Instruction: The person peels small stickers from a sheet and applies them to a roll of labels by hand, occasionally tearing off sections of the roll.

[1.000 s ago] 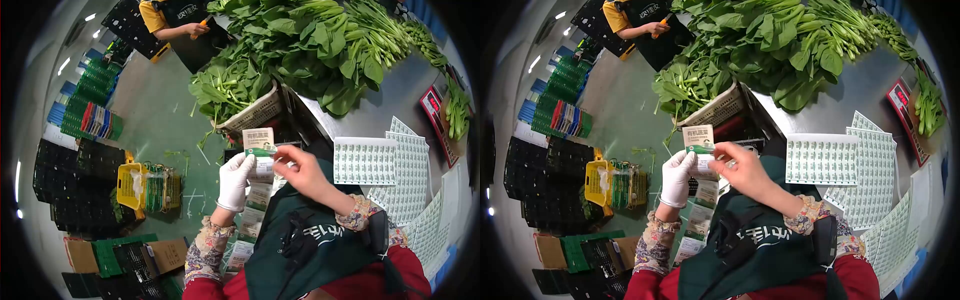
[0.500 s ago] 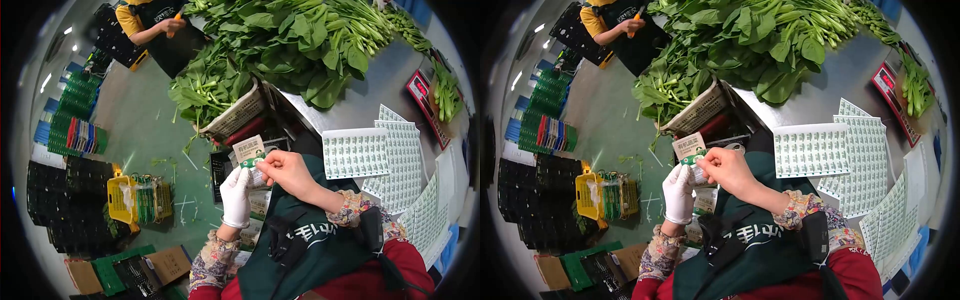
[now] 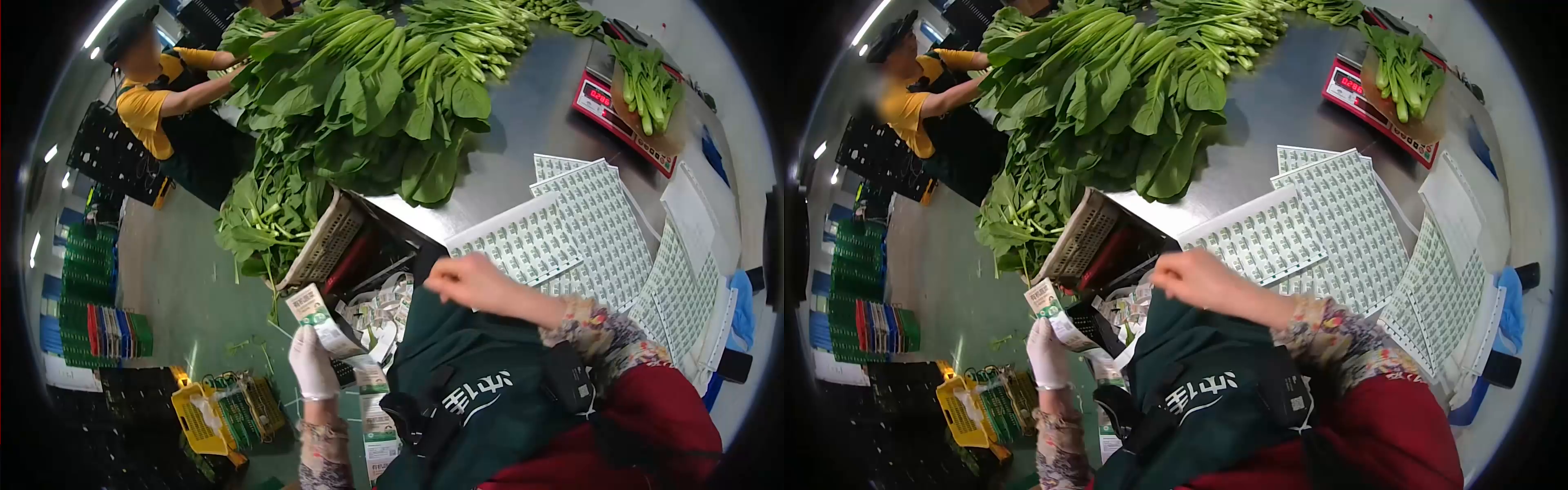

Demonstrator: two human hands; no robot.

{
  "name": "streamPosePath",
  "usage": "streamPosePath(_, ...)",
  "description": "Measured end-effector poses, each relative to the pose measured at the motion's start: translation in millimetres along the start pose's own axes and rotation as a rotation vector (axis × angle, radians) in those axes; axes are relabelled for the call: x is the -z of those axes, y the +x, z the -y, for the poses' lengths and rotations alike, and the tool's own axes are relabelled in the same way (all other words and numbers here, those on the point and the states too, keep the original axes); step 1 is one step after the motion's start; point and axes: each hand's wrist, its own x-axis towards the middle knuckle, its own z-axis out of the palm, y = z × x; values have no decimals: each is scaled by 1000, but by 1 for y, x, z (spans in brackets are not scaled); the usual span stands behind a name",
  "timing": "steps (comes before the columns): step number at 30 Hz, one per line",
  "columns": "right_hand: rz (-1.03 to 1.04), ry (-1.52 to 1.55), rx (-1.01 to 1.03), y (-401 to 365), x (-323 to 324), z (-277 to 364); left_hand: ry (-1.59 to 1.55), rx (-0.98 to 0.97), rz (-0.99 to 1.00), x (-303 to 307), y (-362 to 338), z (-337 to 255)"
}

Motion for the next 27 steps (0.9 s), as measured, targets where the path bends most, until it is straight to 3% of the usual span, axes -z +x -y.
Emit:
streamPosePath(1, -67, -142, 13, 1, 22, -4, 49, 11, 15, 33, 23, 10)
streamPosePath(3, -217, -579, 278, 3, 55, -30, -50, 76, -222, 54, 63, -2)
streamPosePath(6, -262, -812, 334, 4, 79, -51, 175, -23, -503, 172, 180, -15)
streamPosePath(9, -168, -814, 292, 6, 90, -64, 675, -575, -950, 188, 255, -105)
streamPosePath(11, -176, -785, 308, 10, 91, -66, 710, -901, -1104, 157, 281, -166)
streamPosePath(12, -165, -764, 301, 9, 91, -64, 540, -886, -1013, 126, 282, -185)
streamPosePath(13, -154, -743, 295, 9, 90, -63, 593, -1051, -980, 122, 299, -194)
streamPosePath(15, -216, -737, 416, 13, 89, -57, 601, -951, -749, 78, 288, -195)
streamPosePath(17, -218, -716, 435, 12, 88, -44, 1458, -1248, -374, 107, 317, -170)
streamPosePath(18, -234, -674, 490, 13, 87, -38, 1176, -790, -111, 98, 310, -142)
streamPosePath(19, -238, -674, 520, 12, 85, -34, 1602, -695, 28, 73, 275, -113)
streamPosePath(21, -235, -680, 601, 14, 82, -23, 2357, -709, 506, 18, 201, -56)
streamPosePath(22, -224, -711, 617, 14, 79, -18, 2292, -646, 593, 20, 185, -31)
streamPosePath(23, -204, -707, 610, 12, 77, -12, 2140, -414, 593, 9, 163, -13)
streamPosePath(25, -165, -700, 594, 9, 72, -1, 1482, -531, 442, 6, 124, 22)
streamPosePath(27, -127, -689, 579, 9, 66, 2, 1112, -386, 466, -40, 69, 12)
